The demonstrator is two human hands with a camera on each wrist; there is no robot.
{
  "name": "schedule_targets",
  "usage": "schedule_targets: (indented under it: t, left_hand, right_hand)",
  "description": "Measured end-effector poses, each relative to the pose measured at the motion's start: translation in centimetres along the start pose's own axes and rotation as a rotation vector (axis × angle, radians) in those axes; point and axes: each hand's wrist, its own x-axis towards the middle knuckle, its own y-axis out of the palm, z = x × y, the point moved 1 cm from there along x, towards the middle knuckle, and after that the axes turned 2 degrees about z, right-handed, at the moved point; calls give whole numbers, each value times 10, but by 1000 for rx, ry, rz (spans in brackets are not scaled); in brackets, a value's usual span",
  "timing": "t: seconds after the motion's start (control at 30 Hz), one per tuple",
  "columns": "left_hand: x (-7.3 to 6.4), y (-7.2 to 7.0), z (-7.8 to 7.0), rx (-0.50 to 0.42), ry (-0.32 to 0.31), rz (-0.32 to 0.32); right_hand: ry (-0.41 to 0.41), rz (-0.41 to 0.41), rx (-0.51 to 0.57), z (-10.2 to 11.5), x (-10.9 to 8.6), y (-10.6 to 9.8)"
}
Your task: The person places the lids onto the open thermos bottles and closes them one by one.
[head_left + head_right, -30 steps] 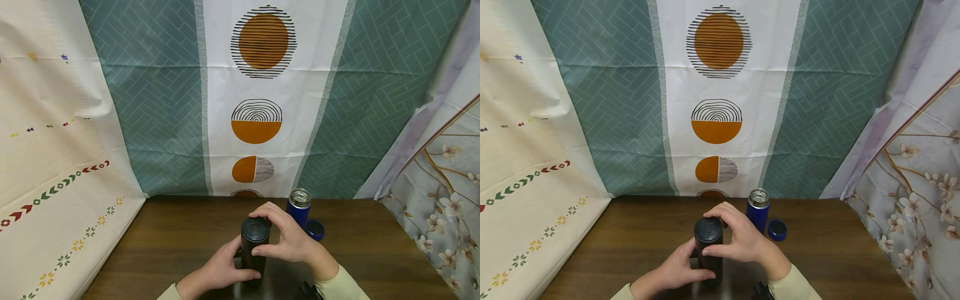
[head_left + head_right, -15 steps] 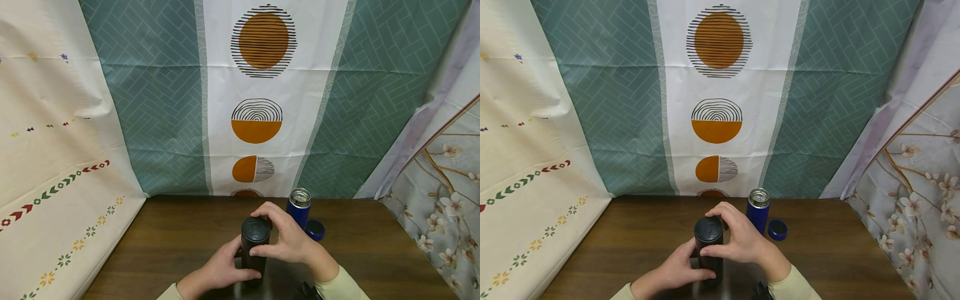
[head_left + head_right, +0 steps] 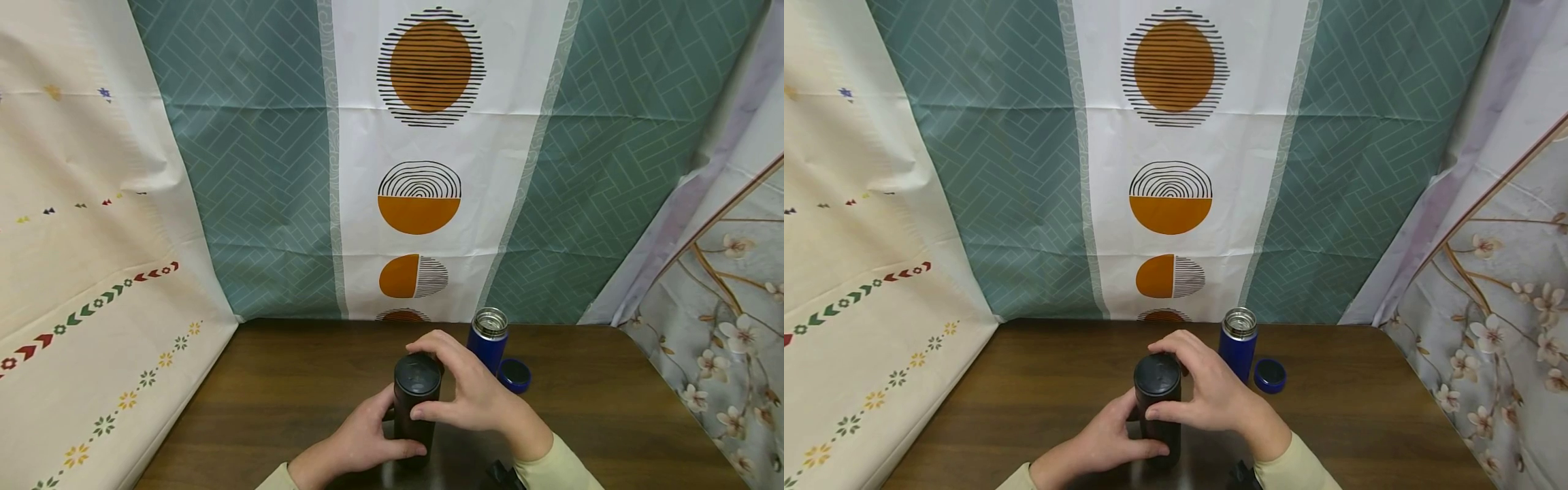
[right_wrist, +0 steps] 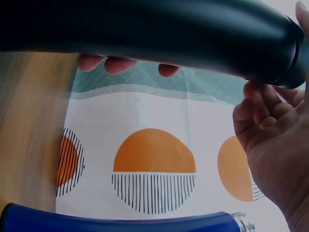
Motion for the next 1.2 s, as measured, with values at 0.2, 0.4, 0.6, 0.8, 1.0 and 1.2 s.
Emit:
schedule_targets:
  t: [0.2,0.4,0.6,0.8,1.0,1.2]
  left_hand:
    - [0,0,0,8,-12,-3]
    - [0,-1,-1,8,-14,-5]
    - [0,-1,0,8,-9,-1]
    - [-1,-1,1,4,-9,4]
    - [0,-1,2,12,21,1]
    - [0,-1,1,8,5,-2]
  right_hand:
    - [-93,49,61,-4,1,0]
    - [-129,66,109,-6,1,1]
    - [-158,54,107,-6,1,0]
    - [-168,42,85,-5,2,-1]
    - [-163,25,61,-4,2,-2]
    - [-144,13,45,-4,2,-3]
